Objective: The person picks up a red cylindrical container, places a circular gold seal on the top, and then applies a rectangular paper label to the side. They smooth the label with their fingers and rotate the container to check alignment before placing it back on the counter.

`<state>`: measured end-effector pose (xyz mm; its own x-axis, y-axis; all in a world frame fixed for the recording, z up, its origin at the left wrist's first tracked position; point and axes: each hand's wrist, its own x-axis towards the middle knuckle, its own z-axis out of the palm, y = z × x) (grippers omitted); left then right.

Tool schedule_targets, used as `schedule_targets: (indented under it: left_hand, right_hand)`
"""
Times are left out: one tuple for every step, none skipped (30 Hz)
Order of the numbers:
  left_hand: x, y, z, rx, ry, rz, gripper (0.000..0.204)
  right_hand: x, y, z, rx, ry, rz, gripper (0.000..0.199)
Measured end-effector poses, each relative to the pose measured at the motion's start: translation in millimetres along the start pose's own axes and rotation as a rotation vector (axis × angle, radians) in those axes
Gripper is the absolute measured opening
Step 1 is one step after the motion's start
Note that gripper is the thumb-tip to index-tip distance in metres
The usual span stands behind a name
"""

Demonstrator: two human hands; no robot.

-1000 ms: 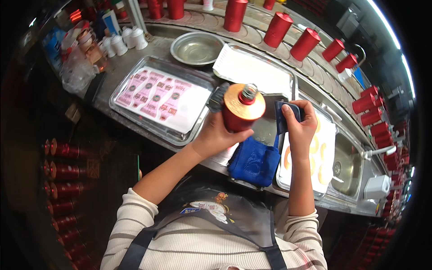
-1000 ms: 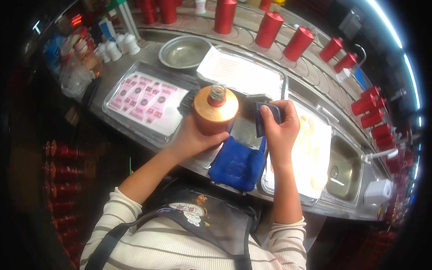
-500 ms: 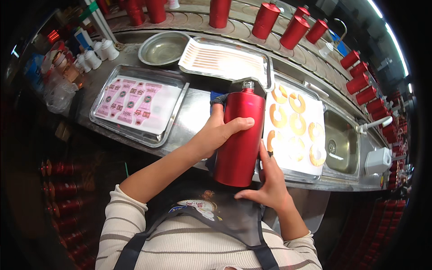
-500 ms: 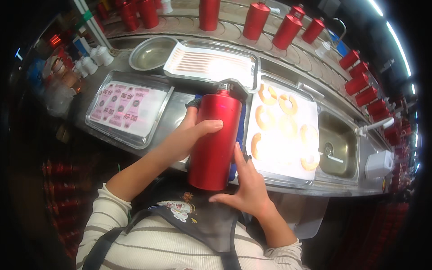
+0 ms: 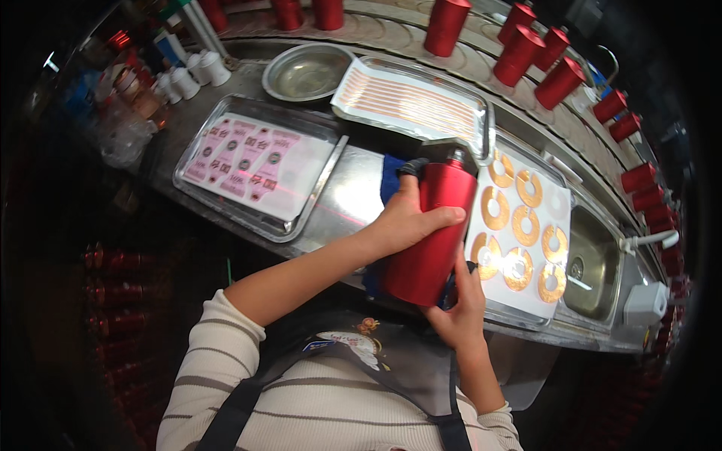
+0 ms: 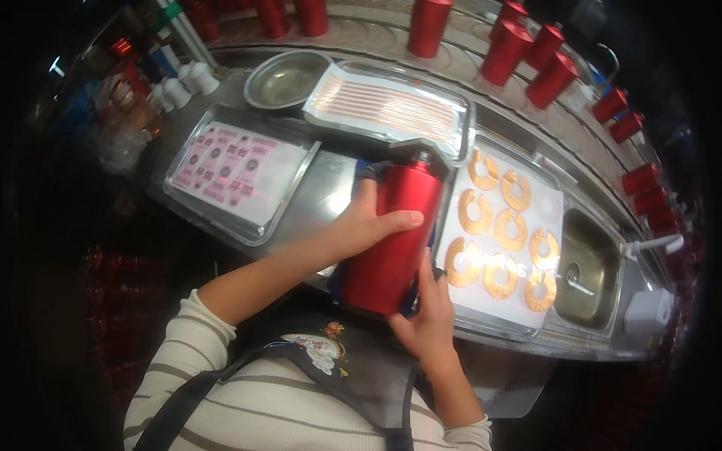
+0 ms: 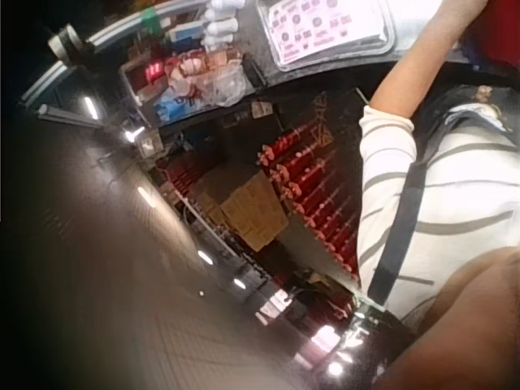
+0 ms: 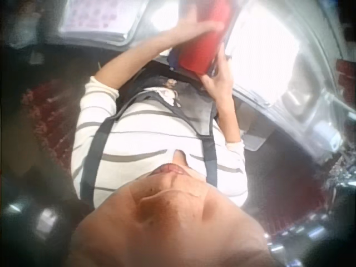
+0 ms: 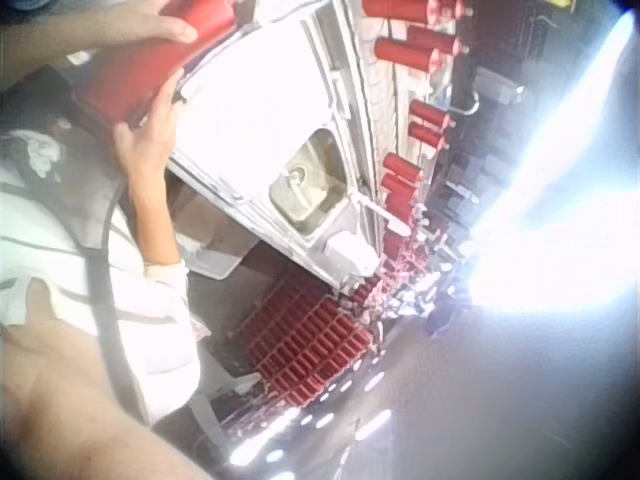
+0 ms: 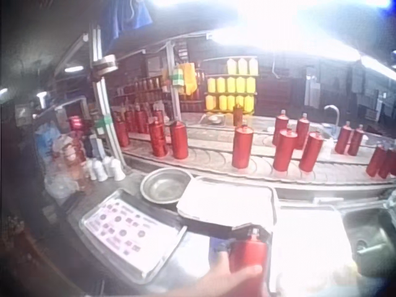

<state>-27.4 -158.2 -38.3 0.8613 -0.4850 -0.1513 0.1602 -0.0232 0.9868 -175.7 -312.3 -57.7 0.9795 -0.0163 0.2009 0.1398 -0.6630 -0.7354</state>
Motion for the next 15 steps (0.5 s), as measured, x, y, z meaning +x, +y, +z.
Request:
schedule_targets:
  left_hand:
    - [0.0, -4.1, -0.4, 0.013, -0.009, -0.006, 0.104]
    - [0.9, -7.3, -1.7, 0.019, -0.023, -0.01, 0.107]
    - [0.4, -8.4, -4.3, 0.017, -0.04, -0.042, 0.11]
    - [-0.7, -4.7, -3.0, 0.015, -0.055, -0.029, 0.113]
    - [-3.4, -3.9, -5.9, 0.005, -0.068, -0.02, 0.114]
    - [-7.1, -4.3, -11.1, -0.005, -0.081, -0.012, 0.115]
    - [-8.2, -16.7, -19.3, 0.014, -0.043, 0.069, 0.101]
    - [-10.4, -10.5, -28.9, 0.034, -0.031, 0.057, 0.095]
    - [-16.4, -2.3, -51.2, 0.054, -0.018, 0.046, 0.09]
    - [-22.8, 5.9, -74.7, 0.077, -0.011, 0.034, 0.085]
    - [-26.8, 9.8, -100.6, 0.17, 0.068, -0.049, 0.066]
    - [-30.6, 12.4, -128.5, 0.266, 0.149, -0.132, 0.048]
    - [-33.6, 4.3, -159.6, 0.517, 0.287, -0.05, 0.035]
    - [-42.2, -0.6, -193.1, 0.803, 0.378, -0.018, 0.04]
    - [-52.7, -10.4, -223.4, 0.831, 0.447, 0.07, 0.043]
  right_hand:
    - [-2.4, 0.7, 1.5, 0.026, 0.003, 0.016, 0.099]
    - [-2.9, 0.4, 2.2, 0.044, 0.005, 0.035, 0.099]
    - [-2.1, 0.4, 3.8, 0.039, 0.01, 0.003, 0.099]
    - [-0.8, 0.8, 2.9, 0.026, 0.026, -0.019, 0.099]
    - [-0.6, -1.8, 2.6, 0.056, 0.008, 0.047, 0.098]
    - [0.6, -2.4, 6.3, 0.073, 0.002, 0.048, 0.096]
    - [1.9, -3.0, 7.7, 0.084, 0.003, 0.046, 0.094]
    - [0.6, -1.0, 6.4, 0.085, 0.019, 0.063, 0.092]
    - [0.3, -0.3, 4.6, 0.057, 0.006, 0.051, 0.092]
    - [-1.9, -0.6, 4.5, 0.068, 0.014, 0.073, 0.092]
    - [-3.8, -1.2, 3.9, 0.076, 0.021, 0.096, 0.091]
    - [-5.7, -1.6, 2.7, 0.087, 0.027, 0.118, 0.091]
    - [-4.4, -1.8, 2.8, 0.091, 0.023, 0.116, 0.09]
    - [-1.6, -1.7, 4.5, 0.101, 0.014, 0.106, 0.089]
    - [0.7, -1.9, 6.7, 0.113, 0.007, 0.095, 0.089]
